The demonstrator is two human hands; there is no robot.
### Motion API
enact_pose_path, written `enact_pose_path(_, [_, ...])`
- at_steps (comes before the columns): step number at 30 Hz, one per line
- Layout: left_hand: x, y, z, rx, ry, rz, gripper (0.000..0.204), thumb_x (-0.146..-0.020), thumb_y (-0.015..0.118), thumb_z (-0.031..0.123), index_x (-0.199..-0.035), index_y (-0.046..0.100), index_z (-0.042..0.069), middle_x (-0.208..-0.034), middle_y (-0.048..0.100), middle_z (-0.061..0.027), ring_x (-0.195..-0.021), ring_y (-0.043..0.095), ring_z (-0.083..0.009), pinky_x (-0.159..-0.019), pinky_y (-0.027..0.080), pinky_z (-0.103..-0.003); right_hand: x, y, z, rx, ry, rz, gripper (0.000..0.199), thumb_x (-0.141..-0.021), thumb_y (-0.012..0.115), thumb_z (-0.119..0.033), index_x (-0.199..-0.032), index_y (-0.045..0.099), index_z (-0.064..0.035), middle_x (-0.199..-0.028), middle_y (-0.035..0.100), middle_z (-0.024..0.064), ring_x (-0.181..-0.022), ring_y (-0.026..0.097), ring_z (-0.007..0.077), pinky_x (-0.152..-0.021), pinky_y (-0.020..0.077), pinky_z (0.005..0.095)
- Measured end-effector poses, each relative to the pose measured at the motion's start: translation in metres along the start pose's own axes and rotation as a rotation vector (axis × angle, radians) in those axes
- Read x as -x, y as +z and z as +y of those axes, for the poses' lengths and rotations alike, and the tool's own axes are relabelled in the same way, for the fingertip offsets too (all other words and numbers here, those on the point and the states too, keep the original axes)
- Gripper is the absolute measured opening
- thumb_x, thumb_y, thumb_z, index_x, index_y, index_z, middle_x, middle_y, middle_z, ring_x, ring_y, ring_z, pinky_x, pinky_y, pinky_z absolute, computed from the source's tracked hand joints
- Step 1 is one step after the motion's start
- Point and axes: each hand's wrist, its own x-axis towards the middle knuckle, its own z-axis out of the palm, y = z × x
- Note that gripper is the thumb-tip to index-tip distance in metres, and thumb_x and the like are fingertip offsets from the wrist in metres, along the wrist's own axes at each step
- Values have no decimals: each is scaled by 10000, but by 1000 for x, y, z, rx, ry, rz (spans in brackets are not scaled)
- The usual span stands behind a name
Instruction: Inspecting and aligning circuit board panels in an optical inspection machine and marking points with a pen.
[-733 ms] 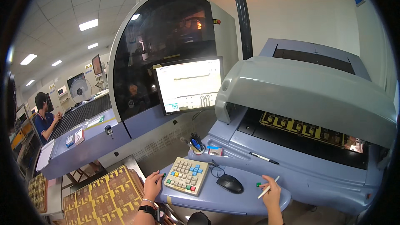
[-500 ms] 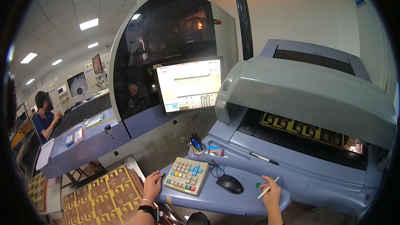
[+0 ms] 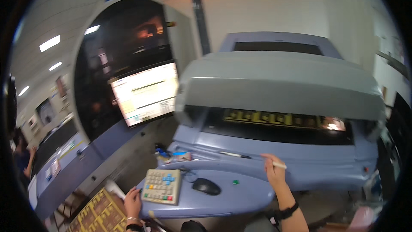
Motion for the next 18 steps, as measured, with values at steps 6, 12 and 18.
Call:
enact_pose_path(6, [4,-10,-3,-108,52,-86,272,-939,519,157,-1081,635,-44,-1157,621,-200,-1062,578,-320,-956,428,-389,-64,-104,21,-183,32,480,116,-952,528,-125,-923,551,-14,-705,566,41,-529,518,79,-479,417,221])
enact_pose_path(12, [0,-7,-4,-68,-9,-198,299,-945,499,132,-1139,609,-67,-1279,562,-205,-1195,513,-346,-1029,376,-381,-72,-227,55,-150,84,824,176,-935,583,-162,-1000,572,1,-811,614,67,-713,618,112,-629,538,236])
enact_pose_path(18, [2,-10,-9,-58,-18,-176,306,-946,506,138,-1148,601,-70,-1291,558,-200,-1214,503,-341,-1033,370,-374,-83,-273,96,-60,85,847,238,-914,597,-132,-1086,597,32,-894,641,68,-774,633,121,-709,544,242])
